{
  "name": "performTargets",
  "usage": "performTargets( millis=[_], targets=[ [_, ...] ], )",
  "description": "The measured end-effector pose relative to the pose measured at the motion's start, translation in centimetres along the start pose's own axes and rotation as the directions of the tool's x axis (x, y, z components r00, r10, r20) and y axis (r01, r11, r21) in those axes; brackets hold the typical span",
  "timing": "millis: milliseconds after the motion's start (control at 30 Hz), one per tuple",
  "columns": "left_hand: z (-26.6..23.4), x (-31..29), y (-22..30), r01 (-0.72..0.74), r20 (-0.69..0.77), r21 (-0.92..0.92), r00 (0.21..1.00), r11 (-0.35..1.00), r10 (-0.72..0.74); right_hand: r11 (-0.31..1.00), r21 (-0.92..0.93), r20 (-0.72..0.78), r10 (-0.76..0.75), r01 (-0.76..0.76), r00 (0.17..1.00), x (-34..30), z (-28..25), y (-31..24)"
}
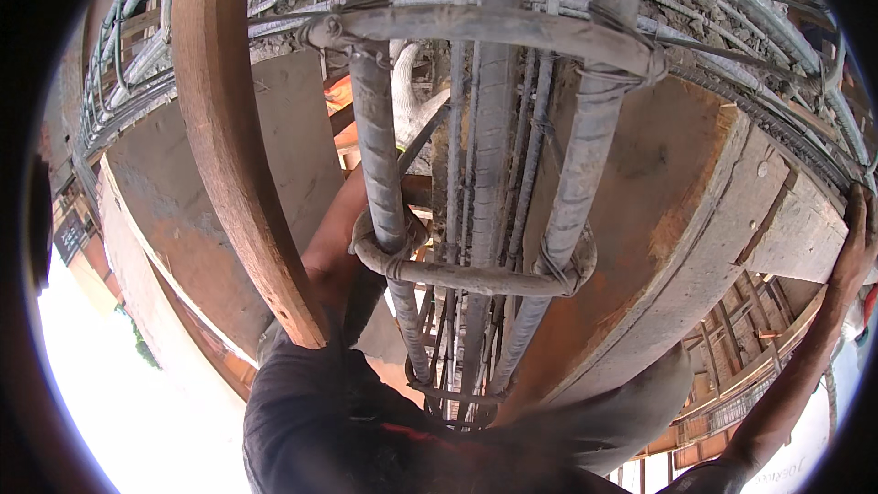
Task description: The person uses a hammer and a metal pry bar to adjust and secure steel rebar into wooden formwork on a construction site.
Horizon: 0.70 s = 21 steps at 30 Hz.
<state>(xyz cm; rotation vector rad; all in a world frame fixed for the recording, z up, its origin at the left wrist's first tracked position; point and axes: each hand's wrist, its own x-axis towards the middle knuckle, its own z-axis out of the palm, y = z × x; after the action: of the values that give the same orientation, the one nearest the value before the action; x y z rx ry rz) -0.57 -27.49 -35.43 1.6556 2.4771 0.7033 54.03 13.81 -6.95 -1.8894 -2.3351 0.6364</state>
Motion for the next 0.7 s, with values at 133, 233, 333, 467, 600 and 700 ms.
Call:
performTargets(
  millis=[133, 233, 333, 467, 600, 700],
  targets=[
    [1.1, 7.0, 4.2, 0.028, 0.071, -0.089, 0.997, 0.996, -0.022, 0.999, 0.028, -0.012, 0.022, -0.022, 1.0, 0.2, 0.3, 0.9],
    [5.9, 7.9, 3.3, 0.049, -0.002, -0.098, 0.999, 0.994, -0.049, 0.998, 0.058, -0.021, 0.022, -0.021, 1.0, 0.3, 0.4, 0.2],
    [8.2, 7.8, 3.2, 0.148, 0.039, 0.06, 0.988, 0.987, -0.15, 0.995, 0.087, -0.05, 0.043, -0.039, 0.998, 0.1, 0.7, -1.2],
    [7.0, 6.8, 3.5, 0.134, -0.064, -0.077, 0.988, 0.988, -0.139, 0.997, 0.074, -0.046, 0.032, -0.029, 0.998, 0.0, -0.7, 0.7],
    [3.5, 2.9, 1.7, 0.323, -0.146, -0.238, 0.92, 0.916, -0.362, 0.997, -0.029, -0.065, 0.072, -0.074, 0.995, -0.2, 0.3, -1.4],
    [2.7, -1.9, -2.0, 0.402, 0.092, -0.226, 0.916, 0.887, -0.391, 0.984, -0.062, -0.038, 0.166, -0.169, 0.985, -0.2, 0.8, -3.2]
  ],
)
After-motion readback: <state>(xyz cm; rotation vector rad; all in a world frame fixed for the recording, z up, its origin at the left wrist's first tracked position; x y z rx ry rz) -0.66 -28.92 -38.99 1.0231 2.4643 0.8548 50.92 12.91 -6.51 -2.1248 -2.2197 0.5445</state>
